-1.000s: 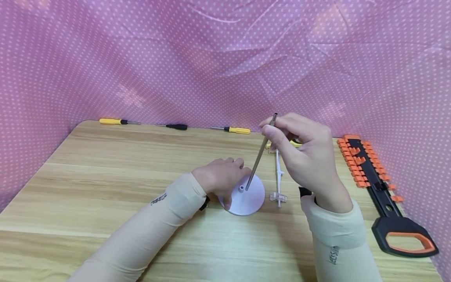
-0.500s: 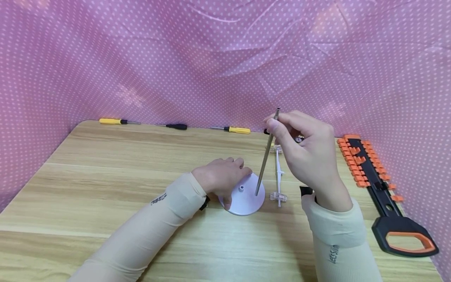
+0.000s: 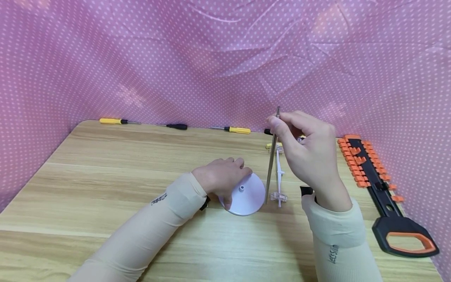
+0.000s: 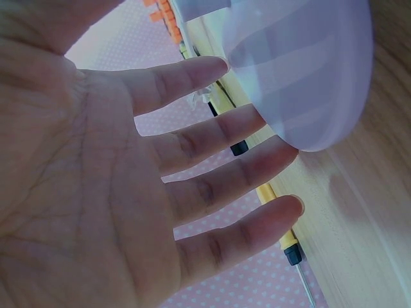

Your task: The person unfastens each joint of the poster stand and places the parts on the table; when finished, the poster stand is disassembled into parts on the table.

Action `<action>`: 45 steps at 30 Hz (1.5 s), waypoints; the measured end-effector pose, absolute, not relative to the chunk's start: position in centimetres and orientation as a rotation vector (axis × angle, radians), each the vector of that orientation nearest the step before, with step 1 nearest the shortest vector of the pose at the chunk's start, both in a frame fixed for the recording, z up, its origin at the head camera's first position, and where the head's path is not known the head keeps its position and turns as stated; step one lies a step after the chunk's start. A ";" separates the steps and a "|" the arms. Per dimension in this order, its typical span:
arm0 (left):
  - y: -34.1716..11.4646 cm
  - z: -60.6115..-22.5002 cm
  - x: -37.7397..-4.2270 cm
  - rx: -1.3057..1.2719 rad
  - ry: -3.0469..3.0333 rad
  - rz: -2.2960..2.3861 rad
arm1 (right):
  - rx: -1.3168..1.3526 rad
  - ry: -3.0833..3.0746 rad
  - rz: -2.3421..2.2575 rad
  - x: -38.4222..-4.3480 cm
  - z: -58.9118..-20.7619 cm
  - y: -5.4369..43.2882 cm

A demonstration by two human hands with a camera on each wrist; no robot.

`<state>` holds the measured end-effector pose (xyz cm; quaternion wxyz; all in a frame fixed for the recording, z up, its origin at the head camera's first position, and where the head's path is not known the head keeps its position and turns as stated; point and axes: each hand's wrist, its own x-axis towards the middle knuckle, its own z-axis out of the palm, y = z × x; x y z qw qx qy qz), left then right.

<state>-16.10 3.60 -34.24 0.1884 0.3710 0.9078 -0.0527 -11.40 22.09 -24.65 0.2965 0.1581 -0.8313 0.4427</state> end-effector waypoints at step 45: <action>3.6 -34.2 -16.2 1.008 2.548 -0.112 | 0.074 -2.625 0.947 -12.5 -24.7 23.3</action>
